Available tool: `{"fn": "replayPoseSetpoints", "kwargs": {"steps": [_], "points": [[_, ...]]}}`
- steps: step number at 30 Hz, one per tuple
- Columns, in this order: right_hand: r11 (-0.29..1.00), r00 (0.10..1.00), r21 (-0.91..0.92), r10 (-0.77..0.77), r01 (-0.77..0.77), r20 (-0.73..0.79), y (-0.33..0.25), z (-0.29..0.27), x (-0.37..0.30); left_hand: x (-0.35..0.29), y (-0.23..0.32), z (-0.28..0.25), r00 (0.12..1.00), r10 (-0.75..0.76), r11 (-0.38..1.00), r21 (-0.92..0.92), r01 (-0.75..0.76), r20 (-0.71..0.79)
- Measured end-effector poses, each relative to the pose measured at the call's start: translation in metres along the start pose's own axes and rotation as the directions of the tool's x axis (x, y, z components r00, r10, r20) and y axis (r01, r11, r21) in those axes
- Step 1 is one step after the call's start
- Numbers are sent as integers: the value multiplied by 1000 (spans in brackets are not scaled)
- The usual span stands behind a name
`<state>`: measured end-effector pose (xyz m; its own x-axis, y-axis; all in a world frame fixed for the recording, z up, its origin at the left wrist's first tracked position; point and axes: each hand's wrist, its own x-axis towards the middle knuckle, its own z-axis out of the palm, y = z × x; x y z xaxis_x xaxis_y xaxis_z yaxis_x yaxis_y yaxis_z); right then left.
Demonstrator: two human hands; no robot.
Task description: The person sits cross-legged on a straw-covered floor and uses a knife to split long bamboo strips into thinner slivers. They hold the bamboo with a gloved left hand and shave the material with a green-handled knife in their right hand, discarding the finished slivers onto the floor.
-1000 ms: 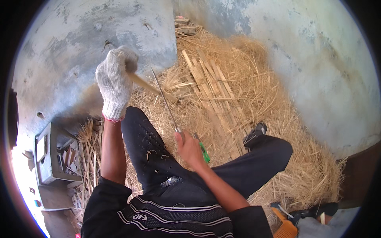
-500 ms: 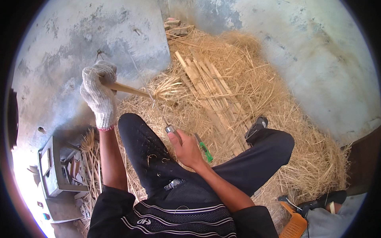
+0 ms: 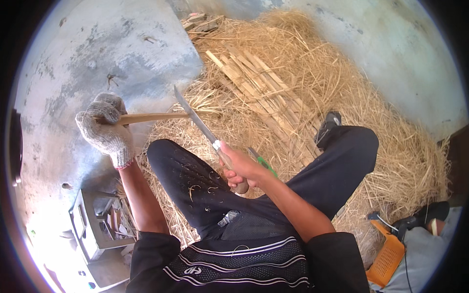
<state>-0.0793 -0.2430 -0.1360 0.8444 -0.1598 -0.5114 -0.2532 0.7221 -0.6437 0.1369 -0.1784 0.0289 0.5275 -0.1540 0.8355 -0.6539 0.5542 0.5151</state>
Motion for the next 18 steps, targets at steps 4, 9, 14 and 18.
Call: {"fn": "replayPoseSetpoints", "kwargs": {"steps": [4,9,14,18], "points": [[902,957,-415,-218,124,-189,-1,-4,4,4,-7,10,999,-16,996,-84,19,34],[569,761,-812,-583,133,-284,14,25,-13,3,-3,10,967,60,968,-250,4,249],[841,887,-495,-382,216,-262,22,9,-3,7,-13,-1,915,90,948,-315,43,394],[895,972,435,-11,-96,237,31,-30,11,16,-17,0,870,87,929,-355,105,484]]}}
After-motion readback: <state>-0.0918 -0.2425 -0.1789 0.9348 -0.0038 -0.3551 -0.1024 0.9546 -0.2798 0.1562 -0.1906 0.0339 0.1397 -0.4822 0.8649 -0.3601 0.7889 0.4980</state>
